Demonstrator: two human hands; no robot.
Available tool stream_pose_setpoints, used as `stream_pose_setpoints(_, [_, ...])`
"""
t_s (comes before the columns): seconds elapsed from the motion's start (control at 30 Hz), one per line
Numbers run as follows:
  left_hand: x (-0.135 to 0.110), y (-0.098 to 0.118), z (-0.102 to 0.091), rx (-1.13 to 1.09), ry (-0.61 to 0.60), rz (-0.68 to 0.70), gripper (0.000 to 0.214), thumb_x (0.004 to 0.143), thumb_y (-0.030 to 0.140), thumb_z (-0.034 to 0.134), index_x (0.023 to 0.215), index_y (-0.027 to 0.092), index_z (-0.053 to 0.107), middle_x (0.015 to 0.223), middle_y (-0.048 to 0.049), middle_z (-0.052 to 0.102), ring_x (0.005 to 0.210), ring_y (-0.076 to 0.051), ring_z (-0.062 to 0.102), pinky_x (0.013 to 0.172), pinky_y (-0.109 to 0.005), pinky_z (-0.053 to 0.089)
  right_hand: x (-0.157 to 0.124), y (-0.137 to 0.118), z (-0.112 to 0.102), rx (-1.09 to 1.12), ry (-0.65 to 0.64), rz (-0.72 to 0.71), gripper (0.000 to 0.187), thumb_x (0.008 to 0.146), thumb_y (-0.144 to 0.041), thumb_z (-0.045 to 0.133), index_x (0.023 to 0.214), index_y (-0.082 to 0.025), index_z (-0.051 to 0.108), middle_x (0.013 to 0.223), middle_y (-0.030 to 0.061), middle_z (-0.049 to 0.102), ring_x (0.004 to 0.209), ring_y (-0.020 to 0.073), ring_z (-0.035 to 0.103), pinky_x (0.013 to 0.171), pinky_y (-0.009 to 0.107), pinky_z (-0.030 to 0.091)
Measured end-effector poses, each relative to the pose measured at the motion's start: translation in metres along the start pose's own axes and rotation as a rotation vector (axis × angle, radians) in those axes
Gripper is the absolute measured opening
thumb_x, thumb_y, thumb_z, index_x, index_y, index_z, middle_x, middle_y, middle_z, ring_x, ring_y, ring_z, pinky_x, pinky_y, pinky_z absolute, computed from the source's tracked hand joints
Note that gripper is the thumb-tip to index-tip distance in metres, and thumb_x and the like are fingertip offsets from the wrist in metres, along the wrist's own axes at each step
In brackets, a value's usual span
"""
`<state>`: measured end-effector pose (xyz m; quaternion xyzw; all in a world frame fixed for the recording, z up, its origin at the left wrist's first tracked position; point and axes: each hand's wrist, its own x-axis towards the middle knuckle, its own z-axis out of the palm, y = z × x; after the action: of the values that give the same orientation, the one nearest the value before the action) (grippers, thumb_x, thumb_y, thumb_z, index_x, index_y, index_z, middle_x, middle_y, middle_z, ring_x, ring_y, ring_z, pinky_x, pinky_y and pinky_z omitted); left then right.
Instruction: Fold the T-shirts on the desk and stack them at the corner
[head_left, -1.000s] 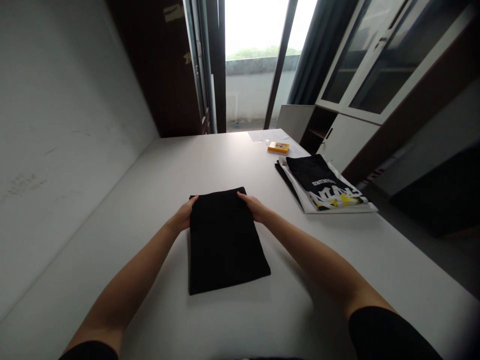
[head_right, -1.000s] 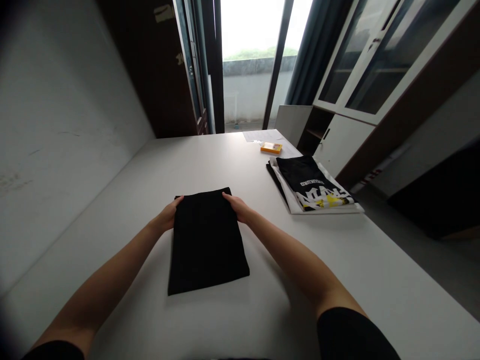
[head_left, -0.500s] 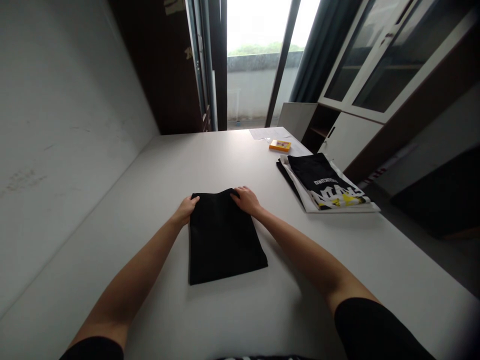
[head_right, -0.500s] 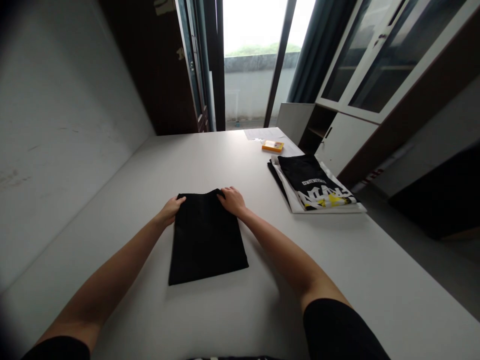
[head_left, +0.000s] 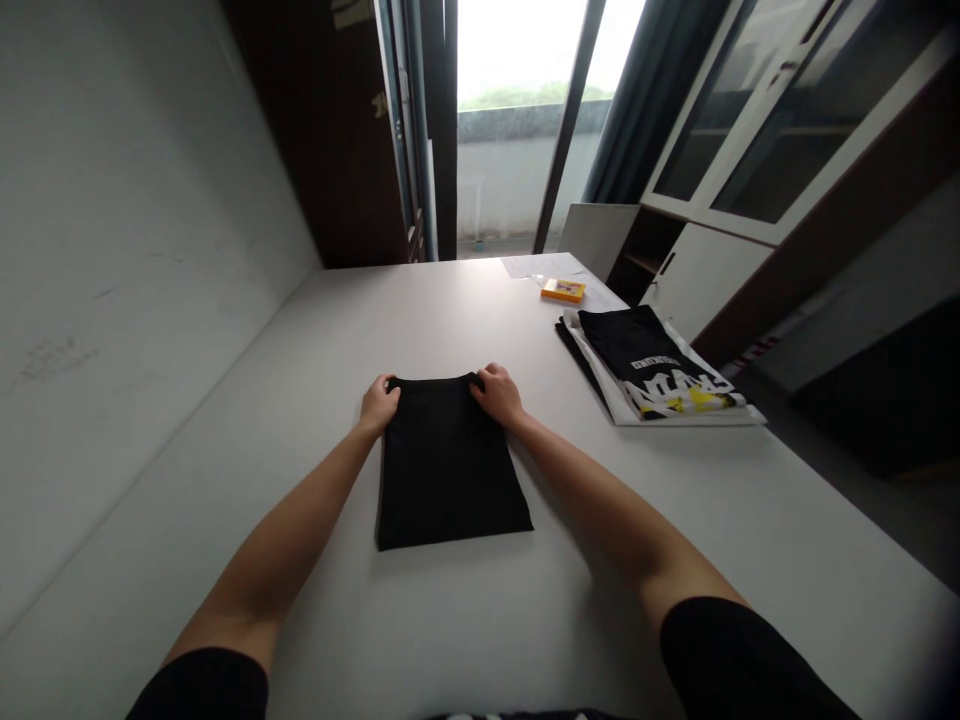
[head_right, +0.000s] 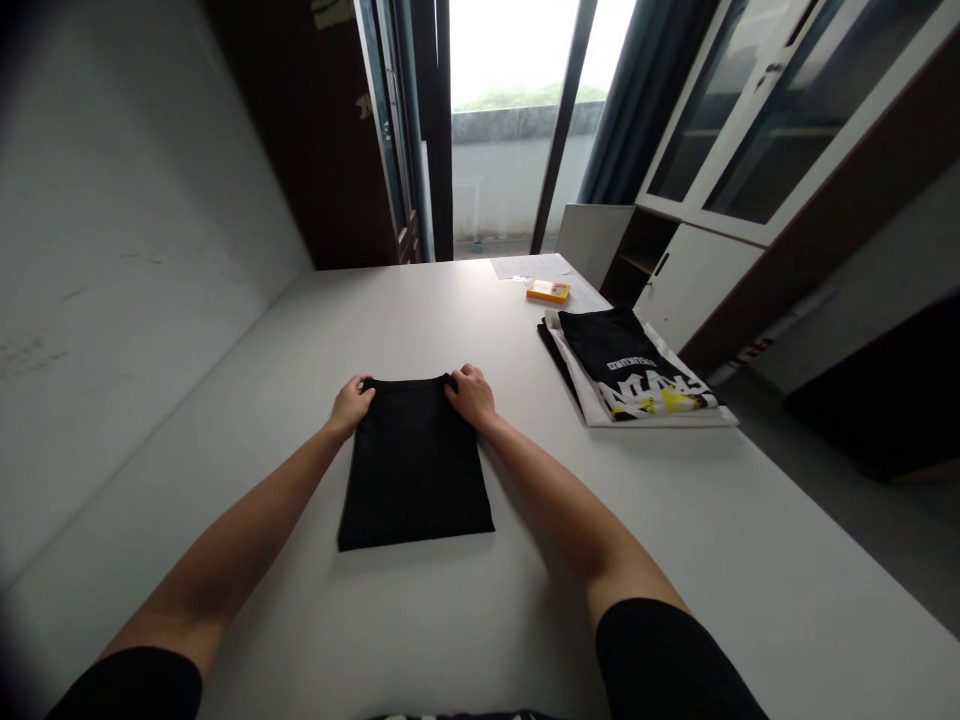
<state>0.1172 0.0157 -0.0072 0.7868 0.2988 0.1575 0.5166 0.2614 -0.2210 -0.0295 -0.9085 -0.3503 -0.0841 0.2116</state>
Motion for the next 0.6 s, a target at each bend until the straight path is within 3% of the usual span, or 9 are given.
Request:
stream_pose_setpoints(0.1, [0.0, -0.002, 0.0, 0.144, 0.09, 0.058, 0.039, 0.092, 0.027, 0.064, 0.13, 0.02, 0.061, 0.107, -0.0098, 0.075, 0.111, -0.027, 0.07, 0.101, -0.037, 0.051, 0.0, 0.0, 0.0, -0.033, 0.009, 0.046, 0.021, 0.096, -0.035, 0.059, 0.106, -0.019, 0.069, 0.119, 0.0141, 0.063, 0.115, 0.0304, 0.052, 0.098, 0.039, 0.043])
stream_pose_setpoints(0.2, [-0.007, 0.003, 0.005, 0.277, 0.152, 0.14, 0.045, 0.095, 0.024, 0.057, 0.139, 0.016, 0.056, 0.125, -0.0168, 0.068, 0.124, -0.032, 0.062, 0.109, -0.044, 0.044, 0.0, -0.001, -0.001, -0.049, 0.015, 0.115, 0.024, 0.096, -0.033, 0.057, 0.113, -0.019, 0.068, 0.119, 0.0154, 0.063, 0.114, 0.032, 0.052, 0.098, 0.042, 0.042])
stream_pose_setpoints(0.33, [-0.03, 0.009, 0.019, 0.453, 0.118, 0.342, 0.052, 0.098, 0.031, 0.055, 0.148, 0.018, 0.051, 0.159, -0.0177, 0.042, 0.149, -0.034, 0.035, 0.124, -0.048, 0.025, -0.003, -0.003, -0.008, -0.03, 0.073, 0.149, 0.035, 0.097, -0.024, 0.052, 0.129, -0.017, 0.062, 0.124, 0.0165, 0.063, 0.115, 0.0325, 0.053, 0.099, 0.043, 0.041])
stream_pose_setpoints(0.47, [-0.049, 0.0, 0.032, 0.742, -0.087, 0.54, 0.052, 0.097, 0.041, 0.058, 0.146, 0.022, 0.056, 0.165, -0.0136, 0.036, 0.154, -0.036, 0.024, 0.127, -0.055, 0.009, -0.008, -0.012, -0.016, 0.061, 0.07, -0.061, 0.036, 0.1, -0.018, 0.045, 0.131, -0.017, 0.063, 0.134, 0.015, 0.061, 0.125, 0.0293, 0.051, 0.109, 0.042, 0.038])
stream_pose_setpoints(0.6, [-0.041, -0.015, 0.035, 0.815, -0.201, 0.536, 0.061, 0.098, 0.051, 0.056, 0.154, 0.027, 0.049, 0.168, -0.0112, 0.03, 0.157, -0.037, 0.019, 0.125, -0.062, 0.009, -0.012, -0.019, -0.011, 0.176, -0.073, -0.313, 0.037, 0.102, -0.021, 0.043, 0.131, -0.024, 0.067, 0.144, 0.0067, 0.059, 0.135, 0.0223, 0.049, 0.116, 0.037, 0.037])
